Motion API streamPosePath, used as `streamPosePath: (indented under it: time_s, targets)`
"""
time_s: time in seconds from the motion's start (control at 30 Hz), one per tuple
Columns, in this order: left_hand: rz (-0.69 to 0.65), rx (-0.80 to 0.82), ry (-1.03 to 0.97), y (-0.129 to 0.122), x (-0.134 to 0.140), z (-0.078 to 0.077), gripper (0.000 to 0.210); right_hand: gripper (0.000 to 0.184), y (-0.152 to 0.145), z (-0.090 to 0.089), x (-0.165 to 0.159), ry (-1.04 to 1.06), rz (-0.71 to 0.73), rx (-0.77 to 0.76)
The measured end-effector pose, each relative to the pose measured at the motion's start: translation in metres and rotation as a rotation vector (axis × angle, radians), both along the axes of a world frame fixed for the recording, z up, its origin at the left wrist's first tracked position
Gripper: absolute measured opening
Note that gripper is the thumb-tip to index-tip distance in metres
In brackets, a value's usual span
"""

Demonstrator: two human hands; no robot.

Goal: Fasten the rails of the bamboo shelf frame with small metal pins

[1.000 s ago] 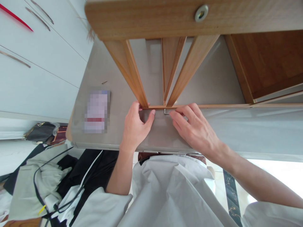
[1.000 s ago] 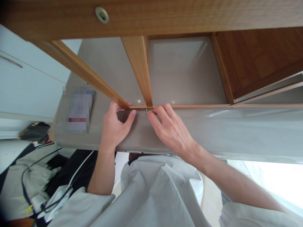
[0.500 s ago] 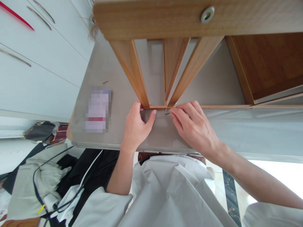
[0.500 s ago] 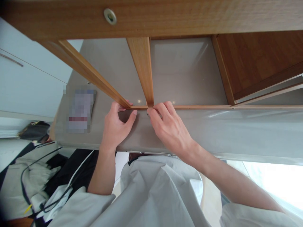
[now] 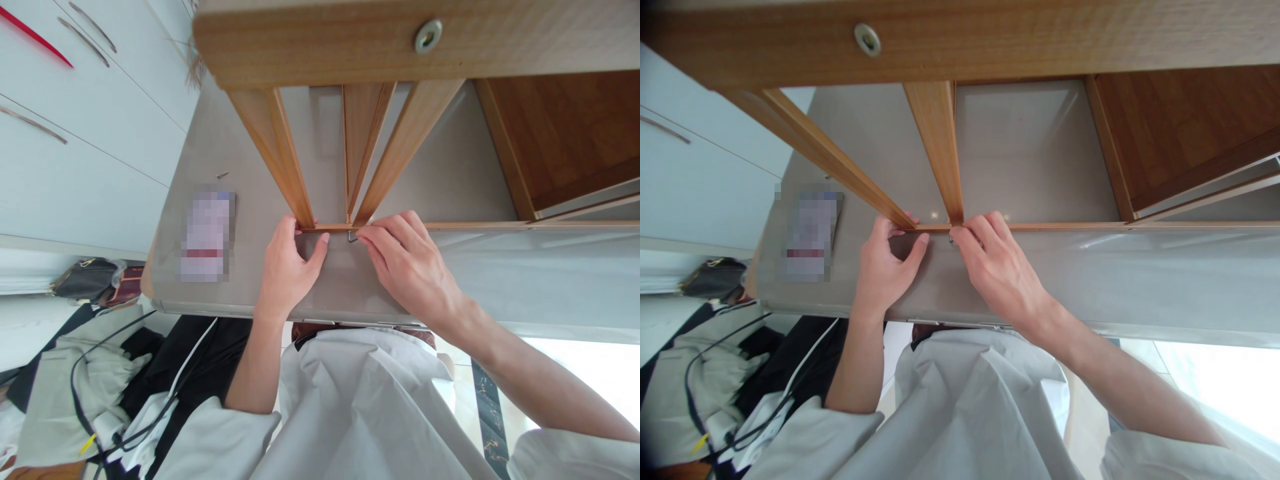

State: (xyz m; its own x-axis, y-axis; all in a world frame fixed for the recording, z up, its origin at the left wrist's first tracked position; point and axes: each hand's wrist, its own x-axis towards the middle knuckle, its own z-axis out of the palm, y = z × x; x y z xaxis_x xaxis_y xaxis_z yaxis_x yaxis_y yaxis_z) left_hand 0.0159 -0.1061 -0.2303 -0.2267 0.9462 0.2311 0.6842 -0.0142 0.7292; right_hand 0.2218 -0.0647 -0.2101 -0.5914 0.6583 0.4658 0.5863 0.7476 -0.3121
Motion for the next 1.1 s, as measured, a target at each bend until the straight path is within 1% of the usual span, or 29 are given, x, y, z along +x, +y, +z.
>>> streamPosePath:
  time_s: [0.2, 0.3, 0.63, 0.83, 1.1]
  targets:
    - [0.001, 0.002, 0.007, 0.000, 0.000, 0.000, 0.028, 0.030, 0.003, -0.003, 0.002, 0.028, -0.016, 0.023]
    - [0.001, -0.003, 0.012, -0.001, 0.000, 0.000, 0.027, 0.028, 0.003, -0.006, 0.003, 0.041, -0.009, 0.062]
    - [0.003, 0.004, 0.022, 0.000, 0.000, 0.000, 0.028, 0.029, -0.006, -0.009, 0.005, 0.023, 0.033, 0.159]
    - [-0.001, 0.006, 0.015, 0.000, 0.000, -0.001, 0.028, 0.027, -0.008, -0.008, 0.003, 0.010, 0.025, 0.174]
    - [0.001, 0.001, 0.010, 0.000, 0.000, 0.000, 0.029, 0.030, -0.005, -0.007, 0.001, -0.003, -0.004, 0.134]
